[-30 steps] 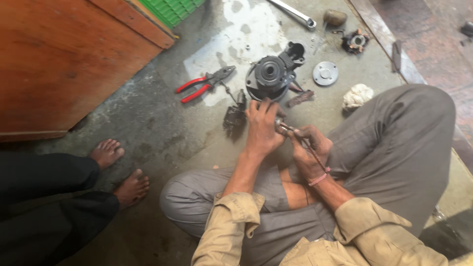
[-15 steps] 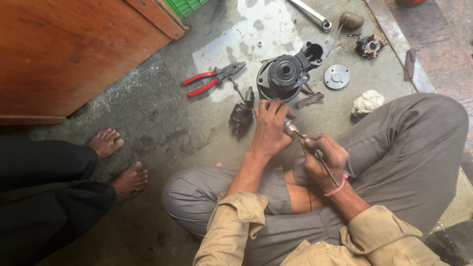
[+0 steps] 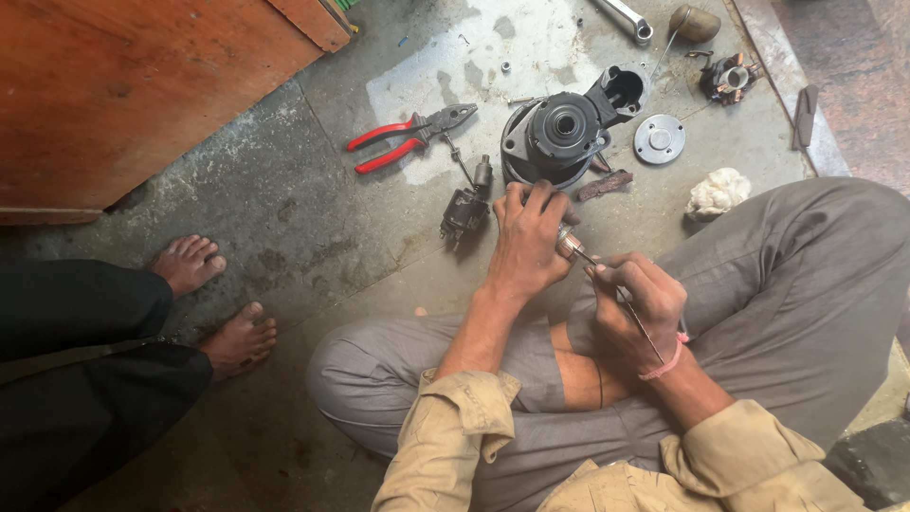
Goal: The person sits cross-legged on the workshop floor holding a small cylindrical motor component and repeatedly files its surface with a flat file, rotating the part to work different sides, with a disassembled motor housing and hand tools laid out on the floor nearby.
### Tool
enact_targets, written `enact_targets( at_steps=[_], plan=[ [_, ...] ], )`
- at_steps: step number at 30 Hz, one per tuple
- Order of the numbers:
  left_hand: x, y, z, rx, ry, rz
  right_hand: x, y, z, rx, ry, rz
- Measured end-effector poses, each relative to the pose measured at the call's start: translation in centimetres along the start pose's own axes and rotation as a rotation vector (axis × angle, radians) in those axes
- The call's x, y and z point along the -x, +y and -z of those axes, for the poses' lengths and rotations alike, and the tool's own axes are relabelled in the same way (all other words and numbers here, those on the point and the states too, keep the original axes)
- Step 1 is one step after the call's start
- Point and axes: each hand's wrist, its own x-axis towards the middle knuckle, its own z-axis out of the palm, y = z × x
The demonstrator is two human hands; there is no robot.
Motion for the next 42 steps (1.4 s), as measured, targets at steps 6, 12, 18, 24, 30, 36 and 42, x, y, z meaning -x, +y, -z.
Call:
enact_targets(
  at_steps=[6, 12, 18, 24, 30, 36, 42],
  plan=[
    [-0.2, 0.0, 0.2, 0.043, -0.015, -0.013, -0.6, 0.4, -0.9, -0.037, 0.005, -0.084],
    [-0.3, 0.1, 0.2, 0.018, -0.020, -0.006, -0.3, 0.0, 0.3, -0.029, -0.018, -0.056],
    [-0.3, 0.0, 0.2, 0.025, 0.001, -0.009, -0.5, 0.3, -0.8, -0.009, 0.002, -0.036],
    [-0.4, 0.1, 0.2, 0.031, -0.014, -0.009, -0.5, 0.8, -0.5, -0.022, -0.021, -0.064],
    [-0.5, -0.1, 0.0, 0.013, -0.008, -0.005, -0.9, 0.5, 0.1, -0.030, -0.031, -0.007],
    [-0.9, -0.6, 0.1, 0.063, -0.042, -0.015, -1.2, 0.9, -0.7, 0.001, -0.035, -0.065],
    [-1.5, -1.1, -0.1, 0.030, -0.066, 0.008, -0.8, 3.5, 1.4, -0.196, -0.113, -0.249]
  ],
)
